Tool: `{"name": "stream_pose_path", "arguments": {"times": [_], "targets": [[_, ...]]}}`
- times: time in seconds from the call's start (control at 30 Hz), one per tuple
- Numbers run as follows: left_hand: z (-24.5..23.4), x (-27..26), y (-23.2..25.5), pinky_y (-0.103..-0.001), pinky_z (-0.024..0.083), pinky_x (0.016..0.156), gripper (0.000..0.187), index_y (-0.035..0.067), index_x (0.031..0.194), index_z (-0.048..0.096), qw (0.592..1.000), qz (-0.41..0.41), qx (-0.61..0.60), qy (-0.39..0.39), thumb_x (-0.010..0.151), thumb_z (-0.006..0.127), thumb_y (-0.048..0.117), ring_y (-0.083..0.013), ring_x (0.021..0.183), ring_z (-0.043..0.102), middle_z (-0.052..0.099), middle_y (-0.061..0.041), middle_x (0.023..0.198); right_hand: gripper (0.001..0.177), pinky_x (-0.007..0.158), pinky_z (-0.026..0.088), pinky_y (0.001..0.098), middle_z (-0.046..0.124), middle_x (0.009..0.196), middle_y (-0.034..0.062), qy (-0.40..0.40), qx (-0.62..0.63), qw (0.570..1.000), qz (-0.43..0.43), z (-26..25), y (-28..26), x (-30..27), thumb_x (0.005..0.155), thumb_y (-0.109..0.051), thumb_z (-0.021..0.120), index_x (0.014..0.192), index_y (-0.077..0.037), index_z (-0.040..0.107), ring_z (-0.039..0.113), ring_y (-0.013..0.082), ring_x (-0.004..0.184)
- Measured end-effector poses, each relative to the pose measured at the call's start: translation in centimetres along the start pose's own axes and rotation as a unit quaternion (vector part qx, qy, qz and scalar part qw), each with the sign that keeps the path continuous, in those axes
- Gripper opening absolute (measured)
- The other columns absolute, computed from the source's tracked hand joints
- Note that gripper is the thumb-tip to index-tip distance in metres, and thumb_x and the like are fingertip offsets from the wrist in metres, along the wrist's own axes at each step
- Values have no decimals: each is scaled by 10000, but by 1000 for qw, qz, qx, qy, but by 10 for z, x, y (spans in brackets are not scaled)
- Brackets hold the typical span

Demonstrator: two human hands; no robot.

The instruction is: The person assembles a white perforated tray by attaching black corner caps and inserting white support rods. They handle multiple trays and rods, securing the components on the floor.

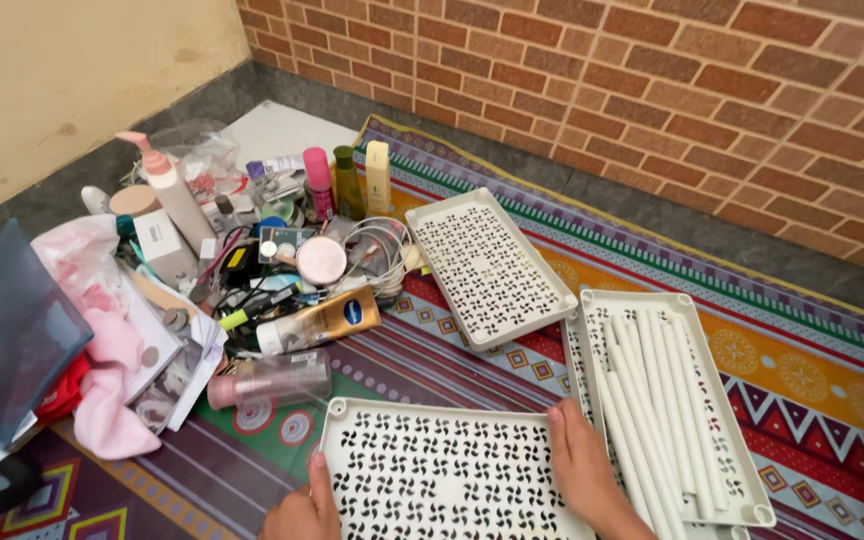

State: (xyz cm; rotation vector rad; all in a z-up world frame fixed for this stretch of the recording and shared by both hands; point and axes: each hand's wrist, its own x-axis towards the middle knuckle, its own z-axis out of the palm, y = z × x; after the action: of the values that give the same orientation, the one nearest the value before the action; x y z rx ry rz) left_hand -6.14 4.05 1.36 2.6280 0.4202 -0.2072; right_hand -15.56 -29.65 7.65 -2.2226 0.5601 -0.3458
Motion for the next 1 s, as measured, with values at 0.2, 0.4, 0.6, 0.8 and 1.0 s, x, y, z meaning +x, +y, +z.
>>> {"name": "stream_pose_path", "arguments": {"times": [0.2, 0.4, 0.6, 0.8, 1.0], "targets": [[-4, -3, 3, -546, 583, 850, 761, 170, 967, 858, 1000, -7, -10, 2, 969, 314, 702, -438, 866, 750, 756, -254, 832, 444, 1040, 433, 455, 596, 1306, 264, 4, -59, 997, -42, -8, -22, -1, 1057, -320, 431, 1352, 4, 504, 573, 430, 1226], [-23, -12, 9, -552, 537, 966, 833, 127, 1023, 850, 997, -24, -25, -73, 1004, 253, 708, -465, 1061, 702, 757, -280, 1021, 694, 1141, 173, 568, 297, 1653, 224, -23, -283, 948, -146, -13, -28, -11, 1031, -323, 566, 1554, 9, 254, 237, 460, 1512], [-45, 11, 7, -500, 479, 1054, 833, -39, 1136, 797, 968, -35, -178, -173, 1049, 324, 641, -440, 1178, 664, 752, -299, 1162, 797, 894, 593, 374, 747, 1122, 186, -22, 23, 979, 202, -41, -19, -57, 871, -413, 727, 1485, -38, 384, 763, 282, 991], [-134, 5, 53, -524, 587, 664, 512, 14, 1322, 551, 764, -111, -481, -415, 1058, 376, 416, -364, 842, 708, 733, -222, 1078, 512, 494, 463, 324, 658, 646, 119, -119, 320, 863, 373, -86, -45, -57, 983, -455, 484, 919, 19, 666, 566, 193, 520], [-204, -19, 88, -447, 568, 563, 481, 4, 1220, 575, 748, -105, -498, -426, 1042, 391, 411, -310, 605, 618, 676, -210, 887, 348, 451, 426, 326, 490, 537, 33, -90, 379, 861, 328, -118, -105, -39, 956, -432, 527, 831, -114, 593, 489, 176, 452]]}}
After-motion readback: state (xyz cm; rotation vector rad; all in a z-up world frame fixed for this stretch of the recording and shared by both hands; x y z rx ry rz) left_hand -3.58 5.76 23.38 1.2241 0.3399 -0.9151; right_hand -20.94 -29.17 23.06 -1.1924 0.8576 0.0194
